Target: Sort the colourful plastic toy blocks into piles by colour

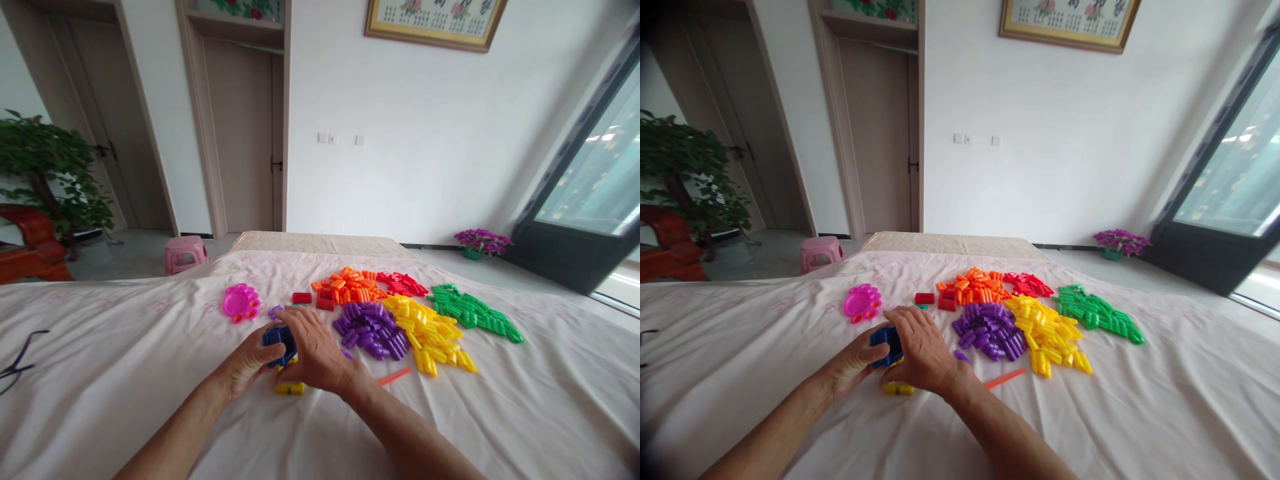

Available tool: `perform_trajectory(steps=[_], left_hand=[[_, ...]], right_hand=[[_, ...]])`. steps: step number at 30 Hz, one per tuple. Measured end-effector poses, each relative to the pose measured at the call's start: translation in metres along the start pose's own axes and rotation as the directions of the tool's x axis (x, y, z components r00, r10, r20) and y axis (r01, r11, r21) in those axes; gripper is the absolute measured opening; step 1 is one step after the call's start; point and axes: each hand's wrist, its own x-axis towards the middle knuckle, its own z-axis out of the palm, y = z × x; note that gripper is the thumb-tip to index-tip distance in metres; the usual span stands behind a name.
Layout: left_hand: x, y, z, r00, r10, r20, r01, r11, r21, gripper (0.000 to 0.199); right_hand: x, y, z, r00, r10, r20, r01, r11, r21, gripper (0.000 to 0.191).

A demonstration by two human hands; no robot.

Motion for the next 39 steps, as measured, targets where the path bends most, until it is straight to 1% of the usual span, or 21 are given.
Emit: perform_trajectory(steps=[2,4,7,10,13,16,18,20,25,27,29,30,31,32,33,34,35,36,37,38,39], left_hand=[[-0.002,-0.002,0.005,1.0,0.006,0.03,-0.005,1.0,-0.031,0.057],[-0.004,-0.004,0.009,0.998,-0.003,0.057,0.006,0.998,-0.065,0.055],[-0.005,-0.008,0.01,0.996,-0.037,0.081,0.044,0.995,-0.085,0.052],[-0.005,-0.012,0.008,0.996,-0.064,0.067,0.07,0.993,-0.093,0.052],[-0.004,-0.015,0.005,0.995,-0.101,0.005,0.101,0.987,-0.123,0.057],[-0.003,-0.015,0.003,0.991,-0.133,-0.033,0.127,0.98,-0.154,0.055],[-0.003,-0.013,0.001,0.99,-0.137,-0.016,0.133,0.979,-0.155,0.051],[-0.003,-0.013,0.001,0.992,-0.125,0.016,0.126,0.98,-0.154,0.049],[-0.006,-0.011,0.003,0.993,-0.087,0.078,0.099,0.981,-0.166,0.05],[-0.006,-0.005,0.002,0.989,-0.088,0.118,0.108,0.978,-0.178,0.057],[-0.003,0.005,-0.003,0.985,-0.086,0.15,0.114,0.975,-0.189,0.068],[0.0,0.01,-0.009,0.99,-0.069,0.125,0.091,0.979,-0.184,0.072],[0.004,0.015,-0.017,0.998,-0.035,0.058,0.044,0.986,-0.159,0.074],[0.009,0.019,-0.028,0.998,0.027,-0.059,-0.033,0.994,-0.106,0.071],[0.013,0.021,-0.041,0.965,0.127,-0.23,-0.129,0.992,0.008,0.066],[0.018,0.022,-0.057,0.894,0.237,-0.38,-0.183,0.968,0.171,0.065],[0.021,0.02,-0.073,0.805,0.341,-0.486,-0.199,0.926,0.321,0.063],[0.024,0.017,-0.089,0.717,0.427,-0.55,-0.165,0.871,0.462,0.059],[0.025,0.013,-0.104,0.664,0.504,-0.552,-0.091,0.787,0.61,0.054],[0.026,0.008,-0.116,0.64,0.555,-0.532,0.027,0.675,0.737,0.047],[0.026,0.004,-0.126,0.649,0.574,-0.499,0.128,0.564,0.816,0.042]], right_hand=[[0.0,0.0,0.0,0.999,-0.011,0.053,0.012,1.0,-0.017,0.095],[0.001,0.0,-0.002,0.998,-0.011,0.068,0.011,1.0,-0.007,0.081],[0.003,0.0,-0.005,0.998,-0.009,0.056,0.008,1.0,0.021,0.059],[0.004,-0.001,-0.005,0.998,-0.039,0.051,0.036,0.998,0.051,0.051],[0.002,-0.002,-0.004,0.998,-0.055,0.04,0.052,0.996,0.07,0.049],[0.001,-0.005,-0.005,0.998,-0.042,0.044,0.039,0.997,0.07,0.058],[0.0,-0.007,-0.008,0.997,-0.032,0.07,0.028,0.998,0.062,0.067],[0.001,-0.01,-0.012,0.996,-0.027,0.091,0.023,0.999,0.043,0.069],[0.004,-0.017,-0.011,0.997,-0.009,0.072,0.009,1.0,0.0,0.051],[0.009,-0.012,-0.012,0.997,-0.009,0.071,0.009,1.0,-0.006,0.05],[0.019,0.004,-0.016,0.999,0.014,0.05,-0.013,1.0,-0.025,0.053],[0.026,0.016,-0.019,0.998,0.05,0.033,-0.048,0.998,-0.049,0.054],[0.034,0.031,-0.023,0.995,0.101,0.016,-0.1,0.992,-0.079,0.055],[0.043,0.047,-0.026,0.985,0.171,0.0,-0.17,0.978,-0.122,0.054],[0.053,0.064,-0.029,0.967,0.254,-0.013,-0.252,0.953,-0.167,0.055],[0.062,0.082,-0.03,0.943,0.333,-0.017,-0.33,0.923,-0.2,0.057],[0.072,0.098,-0.03,0.912,0.411,-0.007,-0.401,0.886,-0.233,0.057],[0.08,0.114,-0.029,0.881,0.473,0.02,-0.451,0.851,-0.27,0.056],[0.089,0.127,-0.026,0.854,0.517,0.059,-0.476,0.822,-0.312,0.055],[0.096,0.138,-0.022,0.833,0.545,0.1,-0.482,0.801,-0.356,0.054],[0.102,0.147,-0.017,0.817,0.559,0.139,-0.472,0.788,-0.395,0.052]])
